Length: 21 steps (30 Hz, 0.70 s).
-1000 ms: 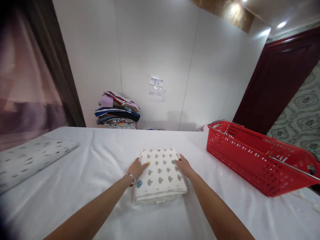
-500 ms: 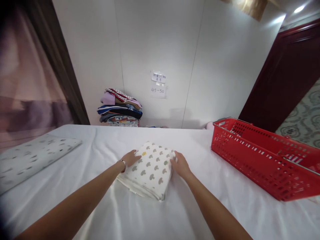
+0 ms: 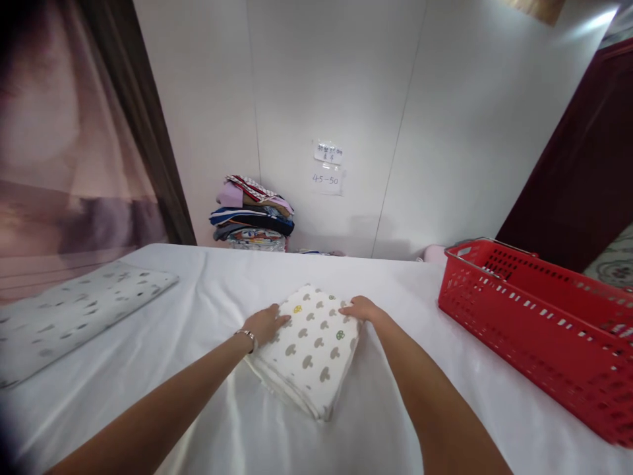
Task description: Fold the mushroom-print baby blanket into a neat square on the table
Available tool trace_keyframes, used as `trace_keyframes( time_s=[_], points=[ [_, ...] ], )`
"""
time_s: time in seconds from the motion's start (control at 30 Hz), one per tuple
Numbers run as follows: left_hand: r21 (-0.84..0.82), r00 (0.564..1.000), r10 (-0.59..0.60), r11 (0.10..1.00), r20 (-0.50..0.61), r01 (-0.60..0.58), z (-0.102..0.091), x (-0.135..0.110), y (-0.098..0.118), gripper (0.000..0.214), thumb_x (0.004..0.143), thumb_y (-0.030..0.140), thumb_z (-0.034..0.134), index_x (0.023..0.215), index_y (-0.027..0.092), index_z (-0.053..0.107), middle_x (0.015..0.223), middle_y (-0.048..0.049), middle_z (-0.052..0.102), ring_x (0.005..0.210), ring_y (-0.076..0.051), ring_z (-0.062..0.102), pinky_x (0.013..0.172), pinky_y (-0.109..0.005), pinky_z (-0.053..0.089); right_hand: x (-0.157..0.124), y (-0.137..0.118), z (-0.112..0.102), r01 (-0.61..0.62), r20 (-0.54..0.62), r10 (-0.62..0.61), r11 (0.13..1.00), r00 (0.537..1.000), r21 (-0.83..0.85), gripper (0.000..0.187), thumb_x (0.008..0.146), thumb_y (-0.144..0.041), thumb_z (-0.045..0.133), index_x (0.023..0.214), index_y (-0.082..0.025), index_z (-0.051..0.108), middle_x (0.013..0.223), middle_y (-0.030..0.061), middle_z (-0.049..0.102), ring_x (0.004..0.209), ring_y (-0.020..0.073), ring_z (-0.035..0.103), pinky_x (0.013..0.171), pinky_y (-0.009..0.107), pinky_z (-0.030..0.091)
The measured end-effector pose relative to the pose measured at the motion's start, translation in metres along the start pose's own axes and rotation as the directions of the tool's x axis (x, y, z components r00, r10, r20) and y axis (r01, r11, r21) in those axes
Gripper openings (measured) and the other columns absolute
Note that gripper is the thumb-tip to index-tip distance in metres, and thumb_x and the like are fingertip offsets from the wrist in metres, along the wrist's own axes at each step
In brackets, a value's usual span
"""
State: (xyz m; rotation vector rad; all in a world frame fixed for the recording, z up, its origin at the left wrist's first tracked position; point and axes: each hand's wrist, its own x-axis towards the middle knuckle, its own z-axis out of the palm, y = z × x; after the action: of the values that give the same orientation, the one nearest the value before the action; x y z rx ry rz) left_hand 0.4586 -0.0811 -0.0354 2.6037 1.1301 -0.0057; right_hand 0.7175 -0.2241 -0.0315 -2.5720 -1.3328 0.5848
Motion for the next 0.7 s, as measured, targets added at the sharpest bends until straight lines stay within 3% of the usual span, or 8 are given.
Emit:
trace_keyframes(
  time_s=[0.17,0.3,0.4,0.5,0.6,0.7],
  points=[
    [0.031,0.996,0.085,0.996,-0.007,-0.085,-0.002,0.03,0.0,0.044,0.081,0.054,0.039,0.107,0.021,0.051,0.105,-0.0111,0.062,0.097,-0.027,0.058,0.077,-0.035,0.043,-0.028,0.025,0.009,-0.049,0.026,0.048,0.998,0.998,0.029,0.052,0.072,-0.056,0.053,0.098,-0.012,0.063,0.105,0.0131,0.062,0.09,0.0235,0.059,0.071,0.027,0.043],
    [0.038,0.995,0.104,0.994,0.002,-0.104,0.001,0.036,0.004,0.049,0.081,0.054,0.038,0.11,0.017,0.054,0.107,-0.013,0.061,0.097,-0.027,0.058,0.077,-0.036,0.044,-0.038,0.03,0.011,-0.055,0.031,0.054,0.998,0.998,0.011,0.053,0.071,-0.057,0.054,0.098,-0.012,0.064,0.105,0.014,0.062,0.093,0.0262,0.058,0.075,0.029,0.042],
    [0.066,0.987,0.14,0.989,-0.075,-0.135,0.003,0.022,0.012,0.05,0.083,0.048,0.041,0.122,0.017,0.046,0.124,-0.013,0.051,0.113,-0.026,0.047,0.091,-0.039,0.037,-0.029,0.017,0.009,-0.018,0.012,0.018,1.0,1.0,0.006,0.058,0.07,-0.058,0.055,0.109,-0.014,0.06,0.116,0.0133,0.057,0.102,0.0267,0.054,0.082,0.031,0.04],
    [0.121,0.942,0.291,0.954,-0.165,-0.273,0.013,-0.001,0.023,0.056,0.083,0.049,0.042,0.131,0.021,0.037,0.14,-0.0078,0.035,0.129,-0.024,0.028,0.106,-0.043,0.018,-0.014,-0.001,0.013,0.01,-0.036,-0.01,1.0,0.999,0.008,0.064,0.076,-0.062,0.045,0.12,-0.016,0.052,0.126,0.0125,0.05,0.111,0.0254,0.049,0.087,0.031,0.037],
    [0.153,0.887,0.429,0.901,-0.169,-0.406,0.034,-0.021,0.027,0.06,0.083,0.056,0.036,0.133,0.021,0.036,0.144,-0.0063,0.029,0.132,-0.026,0.021,0.107,-0.048,0.012,-0.006,-0.016,0.025,0.008,-0.089,-0.01,1.0,0.996,-0.017,0.061,0.081,-0.062,0.035,0.116,-0.016,0.054,0.119,0.0143,0.054,0.106,0.0261,0.052,0.084,0.033,0.038],
    [0.142,0.877,0.447,0.893,-0.175,-0.427,0.049,-0.028,0.026,0.06,0.085,0.056,0.03,0.133,0.021,0.037,0.143,-0.0059,0.029,0.132,-0.026,0.022,0.107,-0.049,0.013,-0.006,-0.021,0.035,0.002,-0.129,-0.008,0.999,0.992,-0.049,0.059,0.082,-0.062,0.03,0.111,-0.016,0.054,0.11,0.0139,0.059,0.1,0.0262,0.054,0.079,0.033,0.039]
  ],
)
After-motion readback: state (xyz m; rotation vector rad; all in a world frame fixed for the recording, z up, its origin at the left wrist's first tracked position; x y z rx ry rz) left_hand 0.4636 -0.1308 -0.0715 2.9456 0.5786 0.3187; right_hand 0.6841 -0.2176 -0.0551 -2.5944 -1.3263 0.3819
